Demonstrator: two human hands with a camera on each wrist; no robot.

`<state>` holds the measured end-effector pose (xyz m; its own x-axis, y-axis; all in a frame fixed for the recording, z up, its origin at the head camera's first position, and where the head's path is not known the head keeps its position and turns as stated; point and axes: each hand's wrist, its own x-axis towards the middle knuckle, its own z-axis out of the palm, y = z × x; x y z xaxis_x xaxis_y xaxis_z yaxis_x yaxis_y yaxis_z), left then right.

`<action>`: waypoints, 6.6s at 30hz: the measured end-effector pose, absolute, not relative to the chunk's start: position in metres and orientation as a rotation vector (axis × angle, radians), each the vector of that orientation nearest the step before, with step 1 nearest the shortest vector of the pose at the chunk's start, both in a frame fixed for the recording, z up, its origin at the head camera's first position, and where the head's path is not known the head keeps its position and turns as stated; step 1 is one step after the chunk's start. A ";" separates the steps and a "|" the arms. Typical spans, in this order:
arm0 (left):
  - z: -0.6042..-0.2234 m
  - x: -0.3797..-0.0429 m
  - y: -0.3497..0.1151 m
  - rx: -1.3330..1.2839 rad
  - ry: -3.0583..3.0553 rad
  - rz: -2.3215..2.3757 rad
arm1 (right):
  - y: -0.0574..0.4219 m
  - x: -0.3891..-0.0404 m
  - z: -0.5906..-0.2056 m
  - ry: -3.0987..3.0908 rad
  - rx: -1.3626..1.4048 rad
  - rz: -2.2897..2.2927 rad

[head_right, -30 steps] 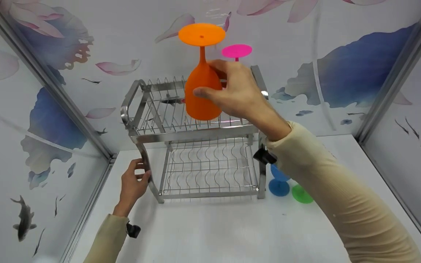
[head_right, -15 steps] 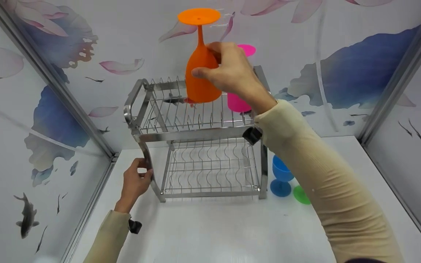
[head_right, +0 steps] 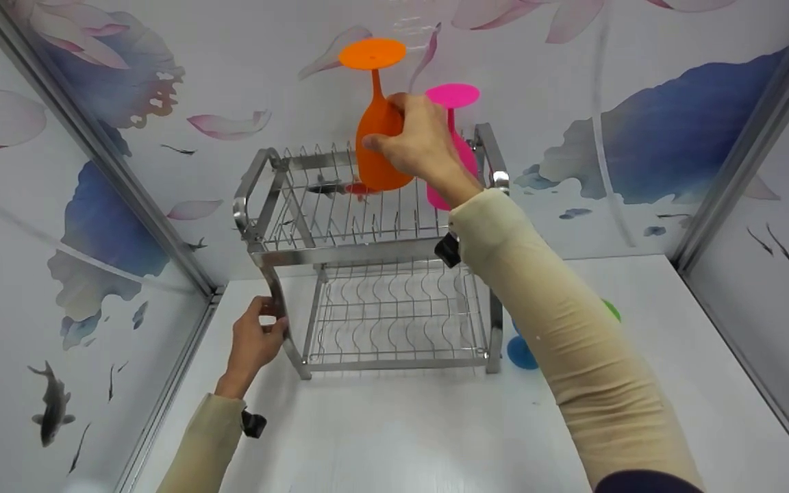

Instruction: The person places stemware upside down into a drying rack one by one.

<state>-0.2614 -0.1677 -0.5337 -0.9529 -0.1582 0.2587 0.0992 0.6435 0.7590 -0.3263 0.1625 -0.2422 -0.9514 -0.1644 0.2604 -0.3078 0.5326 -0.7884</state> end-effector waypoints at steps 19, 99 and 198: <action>-0.532 -0.262 -0.171 0.074 -2.587 -1.251 | 0.153 -0.354 -0.287 -2.611 0.316 1.366; -0.534 -0.262 -0.175 0.073 -2.583 -1.312 | 0.341 -0.221 -0.373 -2.505 0.192 1.085; -0.533 -0.259 -0.172 0.038 -2.565 -1.278 | 0.405 -0.199 -0.630 -2.213 -0.498 1.697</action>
<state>-0.2588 -0.1719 -0.5330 -0.9619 -0.1446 0.2320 0.0981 0.6095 0.7867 -0.1992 0.4053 -0.6300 -0.8924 0.4501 0.0316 0.0863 0.2391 -0.9672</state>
